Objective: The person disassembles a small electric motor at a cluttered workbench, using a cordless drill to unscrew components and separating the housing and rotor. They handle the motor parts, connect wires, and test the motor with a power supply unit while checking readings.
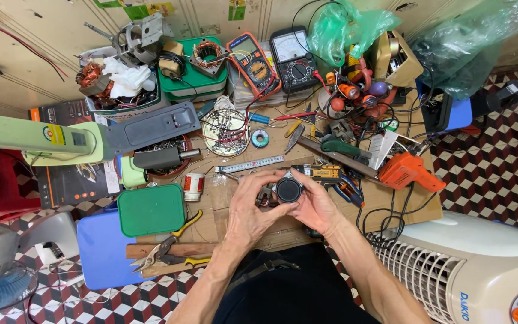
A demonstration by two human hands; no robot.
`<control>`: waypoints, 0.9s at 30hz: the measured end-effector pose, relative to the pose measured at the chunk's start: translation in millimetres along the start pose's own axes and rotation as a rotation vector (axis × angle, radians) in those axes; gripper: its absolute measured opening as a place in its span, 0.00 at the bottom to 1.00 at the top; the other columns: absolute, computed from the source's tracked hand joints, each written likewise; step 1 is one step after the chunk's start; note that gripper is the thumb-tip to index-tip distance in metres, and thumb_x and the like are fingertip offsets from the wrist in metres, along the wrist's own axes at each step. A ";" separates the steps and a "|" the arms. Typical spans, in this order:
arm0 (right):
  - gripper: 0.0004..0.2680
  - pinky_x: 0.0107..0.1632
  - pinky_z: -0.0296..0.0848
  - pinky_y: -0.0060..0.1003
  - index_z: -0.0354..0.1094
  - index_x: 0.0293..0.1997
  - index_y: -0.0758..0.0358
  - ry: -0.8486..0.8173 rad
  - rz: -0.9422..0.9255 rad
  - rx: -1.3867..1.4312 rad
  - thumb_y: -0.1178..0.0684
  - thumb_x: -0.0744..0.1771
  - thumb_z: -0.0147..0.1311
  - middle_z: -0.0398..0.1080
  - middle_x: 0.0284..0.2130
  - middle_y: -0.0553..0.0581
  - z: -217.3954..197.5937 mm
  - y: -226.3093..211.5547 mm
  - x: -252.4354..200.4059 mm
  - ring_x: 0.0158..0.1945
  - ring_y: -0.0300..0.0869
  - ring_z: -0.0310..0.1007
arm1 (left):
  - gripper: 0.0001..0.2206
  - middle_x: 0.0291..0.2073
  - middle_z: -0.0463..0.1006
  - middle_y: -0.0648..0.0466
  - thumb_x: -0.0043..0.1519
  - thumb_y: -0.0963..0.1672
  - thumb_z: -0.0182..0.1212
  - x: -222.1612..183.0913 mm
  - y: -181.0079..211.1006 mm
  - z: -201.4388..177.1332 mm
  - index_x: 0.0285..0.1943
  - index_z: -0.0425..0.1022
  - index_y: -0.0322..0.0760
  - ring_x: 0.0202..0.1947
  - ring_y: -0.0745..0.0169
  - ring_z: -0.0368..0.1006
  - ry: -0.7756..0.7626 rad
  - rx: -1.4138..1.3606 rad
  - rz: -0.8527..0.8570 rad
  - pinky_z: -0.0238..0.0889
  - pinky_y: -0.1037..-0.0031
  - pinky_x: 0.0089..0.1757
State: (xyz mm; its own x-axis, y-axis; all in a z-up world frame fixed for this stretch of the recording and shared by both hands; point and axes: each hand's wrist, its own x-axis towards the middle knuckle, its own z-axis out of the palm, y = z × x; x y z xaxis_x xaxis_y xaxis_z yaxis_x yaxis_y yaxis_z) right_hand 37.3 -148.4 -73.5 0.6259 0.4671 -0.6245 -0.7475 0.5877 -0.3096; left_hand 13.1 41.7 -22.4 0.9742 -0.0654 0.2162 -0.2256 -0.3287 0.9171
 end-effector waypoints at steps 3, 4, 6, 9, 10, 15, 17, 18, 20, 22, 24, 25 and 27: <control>0.15 0.29 0.69 0.30 0.67 0.60 0.62 -0.108 0.000 0.019 0.43 0.72 0.48 0.77 0.40 0.59 -3.4 -0.8 1.4 0.40 0.41 0.77 | 0.27 0.54 0.80 0.51 0.48 0.46 0.80 2.5 2.7 0.0 0.56 0.74 0.38 0.57 0.50 0.75 0.019 0.021 0.048 0.69 0.63 0.55; 0.15 0.29 0.68 0.30 0.67 0.60 0.62 -0.072 -0.003 0.012 0.43 0.71 0.48 0.77 0.40 0.58 -1.3 -1.5 1.4 0.40 0.41 0.77 | 0.27 0.54 0.80 0.50 0.49 0.45 0.80 3.3 3.8 -0.8 0.56 0.73 0.38 0.57 0.49 0.75 0.017 0.017 0.050 0.69 0.63 0.55; 0.15 0.28 0.68 0.30 0.67 0.59 0.62 -0.039 -0.001 0.004 0.43 0.71 0.48 0.77 0.40 0.57 1.5 -3.1 3.0 0.41 0.41 0.77 | 0.27 0.54 0.80 0.50 0.49 0.45 0.79 4.8 3.8 -2.3 0.57 0.73 0.38 0.57 0.49 0.75 0.018 0.016 0.051 0.70 0.63 0.55; 0.15 0.29 0.68 0.31 0.66 0.59 0.62 0.035 0.009 0.004 0.44 0.71 0.47 0.76 0.40 0.56 -3.4 -3.3 5.6 0.41 0.40 0.77 | 0.26 0.55 0.79 0.50 0.51 0.45 0.79 6.0 1.4 -2.4 0.57 0.73 0.37 0.58 0.48 0.75 0.008 -0.003 0.062 0.70 0.63 0.56; 0.15 0.28 0.67 0.31 0.67 0.60 0.63 -0.011 -0.001 0.002 0.44 0.71 0.47 0.76 0.40 0.57 -8.2 -2.9 7.1 0.40 0.40 0.77 | 0.26 0.56 0.79 0.50 0.51 0.45 0.78 6.8 1.1 -2.0 0.58 0.73 0.37 0.58 0.48 0.75 0.000 -0.011 0.062 0.70 0.63 0.56; 0.14 0.28 0.66 0.30 0.67 0.59 0.62 -0.128 0.006 0.026 0.44 0.73 0.47 0.77 0.40 0.59 -11.5 -2.7 7.0 0.37 0.39 0.75 | 0.26 0.56 0.79 0.49 0.52 0.44 0.78 5.5 -4.7 0.1 0.58 0.73 0.37 0.58 0.48 0.75 -0.022 -0.033 0.061 0.70 0.63 0.56; 0.16 0.27 0.66 0.29 0.68 0.60 0.62 -0.087 0.010 -0.013 0.43 0.71 0.46 0.77 0.37 0.58 2.5 -8.2 7.8 0.33 0.37 0.74 | 0.26 0.55 0.79 0.49 0.50 0.44 0.78 8.6 -7.5 1.5 0.58 0.73 0.38 0.57 0.49 0.75 -0.036 -0.034 0.019 0.70 0.63 0.55; 0.16 0.27 0.66 0.29 0.68 0.60 0.62 -0.093 0.001 -0.027 0.43 0.71 0.46 0.77 0.37 0.58 -1.3 -0.3 4.9 0.33 0.37 0.74 | 0.26 0.55 0.79 0.49 0.50 0.44 0.78 2.7 -9.1 1.9 0.58 0.73 0.38 0.57 0.49 0.75 -0.026 -0.037 0.034 0.70 0.63 0.55; 0.13 0.28 0.67 0.31 0.69 0.53 0.59 0.077 0.042 0.014 0.44 0.70 0.45 0.76 0.35 0.55 -4.2 -5.3 12.0 0.33 0.38 0.74 | 0.26 0.54 0.79 0.48 0.49 0.44 0.78 11.6 -15.6 5.8 0.57 0.74 0.37 0.56 0.48 0.75 -0.026 -0.033 0.005 0.70 0.64 0.53; 0.12 0.26 0.64 0.30 0.69 0.51 0.58 0.007 0.035 -0.014 0.44 0.70 0.47 0.76 0.34 0.55 -15.8 -13.1 19.9 0.31 0.37 0.73 | 0.26 0.54 0.79 0.48 0.48 0.44 0.79 18.8 -20.9 6.3 0.57 0.74 0.37 0.56 0.47 0.75 -0.015 -0.023 0.028 0.70 0.63 0.53; 0.10 0.23 0.62 0.29 0.69 0.48 0.57 -0.047 0.052 -0.023 0.44 0.70 0.48 0.77 0.34 0.55 -19.8 -18.2 27.4 0.29 0.37 0.73 | 0.27 0.54 0.78 0.47 0.48 0.44 0.79 21.6 -25.8 5.4 0.57 0.75 0.36 0.55 0.46 0.75 -0.017 -0.011 0.019 0.70 0.63 0.52; 0.10 0.24 0.62 0.29 0.69 0.48 0.58 -0.023 0.083 -0.035 0.44 0.70 0.49 0.76 0.33 0.55 -17.7 -21.4 29.6 0.29 0.37 0.72 | 0.27 0.55 0.78 0.46 0.48 0.44 0.79 22.1 -27.1 5.6 0.57 0.75 0.36 0.56 0.46 0.75 -0.027 -0.007 -0.024 0.70 0.62 0.52; 0.10 0.24 0.62 0.29 0.69 0.47 0.58 -0.002 0.115 -0.054 0.44 0.70 0.49 0.76 0.33 0.55 -6.1 -30.4 34.1 0.29 0.37 0.72 | 0.27 0.55 0.77 0.46 0.48 0.44 0.79 24.7 -30.1 7.4 0.57 0.75 0.36 0.56 0.45 0.75 -0.031 -0.005 -0.065 0.70 0.62 0.52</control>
State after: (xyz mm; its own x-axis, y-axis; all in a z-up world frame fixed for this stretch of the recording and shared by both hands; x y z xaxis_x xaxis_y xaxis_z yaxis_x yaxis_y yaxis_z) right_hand 80.1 -154.4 -89.8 0.5358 0.5306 -0.6568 -0.8252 0.4937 -0.2743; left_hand 44.0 43.0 -47.2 0.9866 -0.0729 0.1457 -0.1617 -0.3287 0.9305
